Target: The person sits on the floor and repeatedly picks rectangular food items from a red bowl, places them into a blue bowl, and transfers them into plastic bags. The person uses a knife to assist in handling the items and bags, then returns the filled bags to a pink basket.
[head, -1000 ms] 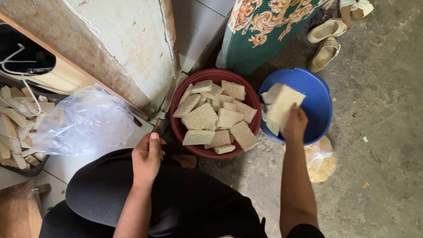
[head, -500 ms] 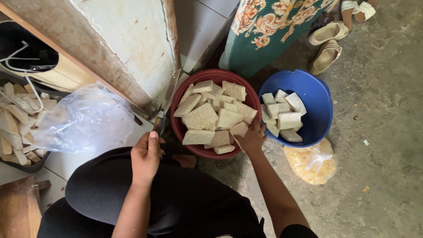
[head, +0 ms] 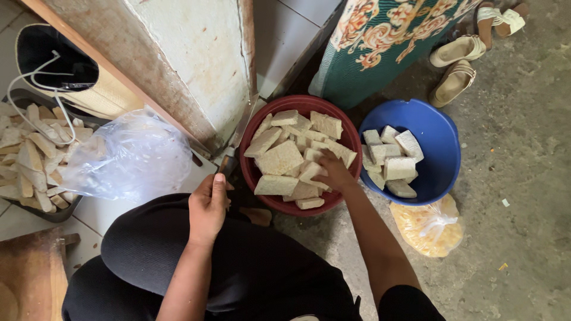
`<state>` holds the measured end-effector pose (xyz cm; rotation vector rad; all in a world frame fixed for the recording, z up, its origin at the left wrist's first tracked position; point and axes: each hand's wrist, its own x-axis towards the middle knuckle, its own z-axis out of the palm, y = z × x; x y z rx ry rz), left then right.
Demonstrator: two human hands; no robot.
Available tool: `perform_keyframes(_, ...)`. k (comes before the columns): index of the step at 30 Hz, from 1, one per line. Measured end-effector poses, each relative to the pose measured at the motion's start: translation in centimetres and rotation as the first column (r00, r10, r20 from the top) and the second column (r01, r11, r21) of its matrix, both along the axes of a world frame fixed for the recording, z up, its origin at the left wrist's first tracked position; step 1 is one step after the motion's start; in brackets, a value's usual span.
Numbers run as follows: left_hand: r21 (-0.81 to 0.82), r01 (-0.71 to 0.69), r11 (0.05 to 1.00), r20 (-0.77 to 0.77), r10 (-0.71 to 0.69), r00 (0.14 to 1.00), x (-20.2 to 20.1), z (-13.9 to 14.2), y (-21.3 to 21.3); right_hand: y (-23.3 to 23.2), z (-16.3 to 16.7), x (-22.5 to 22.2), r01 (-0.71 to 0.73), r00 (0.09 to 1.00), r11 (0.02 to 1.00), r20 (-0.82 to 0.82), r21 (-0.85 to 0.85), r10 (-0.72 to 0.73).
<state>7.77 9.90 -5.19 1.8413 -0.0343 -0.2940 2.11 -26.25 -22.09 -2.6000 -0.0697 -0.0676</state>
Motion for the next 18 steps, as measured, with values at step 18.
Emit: perform_keyframes(18,-0.032,0.041,0.999,0.029,-0.040,0.999,0.1,0.0,0.2,-11.0,4.9,-7.6,0.761,0.477,0.448,0.063,0.470,-0.877)
